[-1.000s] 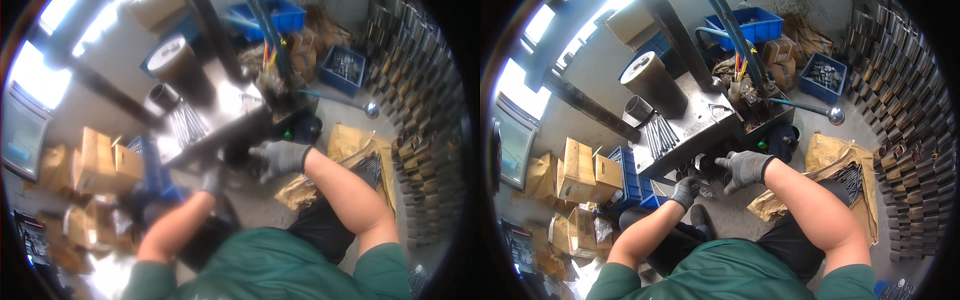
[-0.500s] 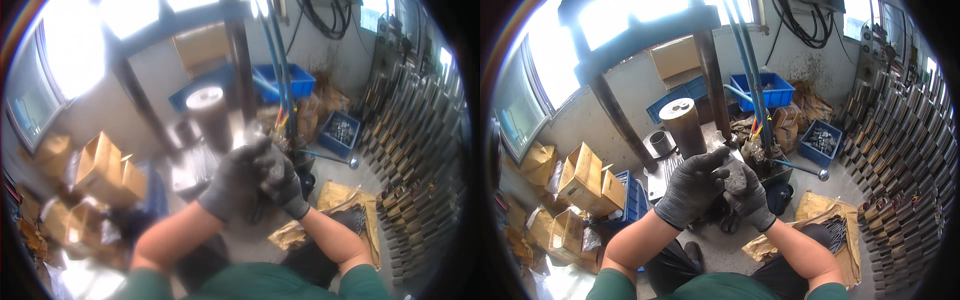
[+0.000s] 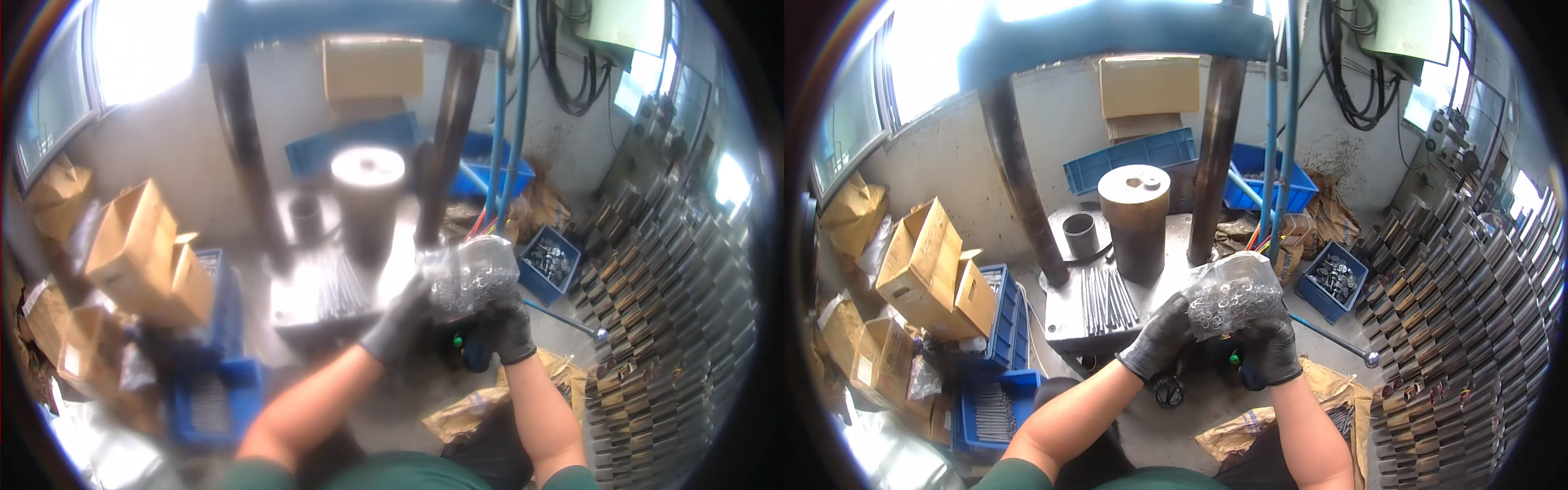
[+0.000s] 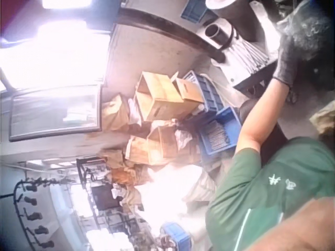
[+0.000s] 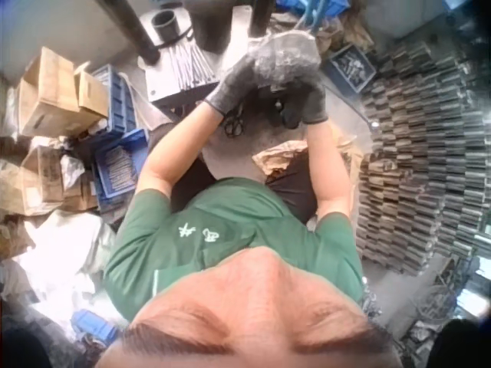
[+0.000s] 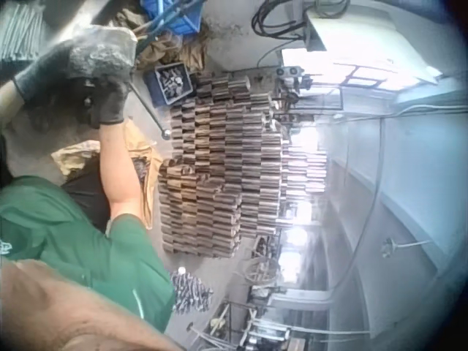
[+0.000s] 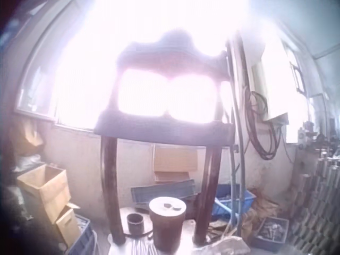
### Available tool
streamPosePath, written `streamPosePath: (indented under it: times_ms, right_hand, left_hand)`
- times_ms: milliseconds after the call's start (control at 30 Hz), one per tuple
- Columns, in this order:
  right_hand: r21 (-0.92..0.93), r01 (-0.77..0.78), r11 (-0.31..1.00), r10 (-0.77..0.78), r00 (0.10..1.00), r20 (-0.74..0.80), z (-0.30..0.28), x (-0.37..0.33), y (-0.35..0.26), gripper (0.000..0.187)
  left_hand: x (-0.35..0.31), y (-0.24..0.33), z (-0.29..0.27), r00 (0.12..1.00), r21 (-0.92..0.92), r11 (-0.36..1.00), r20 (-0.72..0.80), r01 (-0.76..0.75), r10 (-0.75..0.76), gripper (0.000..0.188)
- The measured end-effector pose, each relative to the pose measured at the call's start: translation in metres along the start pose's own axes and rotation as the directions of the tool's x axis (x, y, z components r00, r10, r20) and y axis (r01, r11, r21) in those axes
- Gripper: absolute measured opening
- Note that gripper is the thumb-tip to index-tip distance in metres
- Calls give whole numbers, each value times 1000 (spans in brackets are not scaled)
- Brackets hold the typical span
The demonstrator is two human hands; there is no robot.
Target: The worker is sorting and preparing metal fasteners or bolts at an industrial workstation.
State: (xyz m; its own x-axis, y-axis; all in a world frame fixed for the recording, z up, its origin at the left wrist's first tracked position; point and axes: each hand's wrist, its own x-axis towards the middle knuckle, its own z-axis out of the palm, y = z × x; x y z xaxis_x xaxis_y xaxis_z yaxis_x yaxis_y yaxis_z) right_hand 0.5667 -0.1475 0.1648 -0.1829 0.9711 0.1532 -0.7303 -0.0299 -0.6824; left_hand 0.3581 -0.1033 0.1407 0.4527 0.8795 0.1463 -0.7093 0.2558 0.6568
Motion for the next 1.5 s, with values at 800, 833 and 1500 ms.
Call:
streamPosePath:
  times_ms: [800,833,1500]
  right_hand:
    - [282,-76,956,115,986,-124,-51,58,65,73]
    - [282,-81,956,126,982,-144,-49,59,62,73]
    - [172,-60,983,85,986,-141,6,41,54,63]
  left_hand:
    - [34,-37,-39,914,612,764,-160,-205,374,36]
    - [36,-27,-34,936,356,922,-246,-153,250,29]
    - [27,12,-32,911,311,918,-248,-247,329,19]
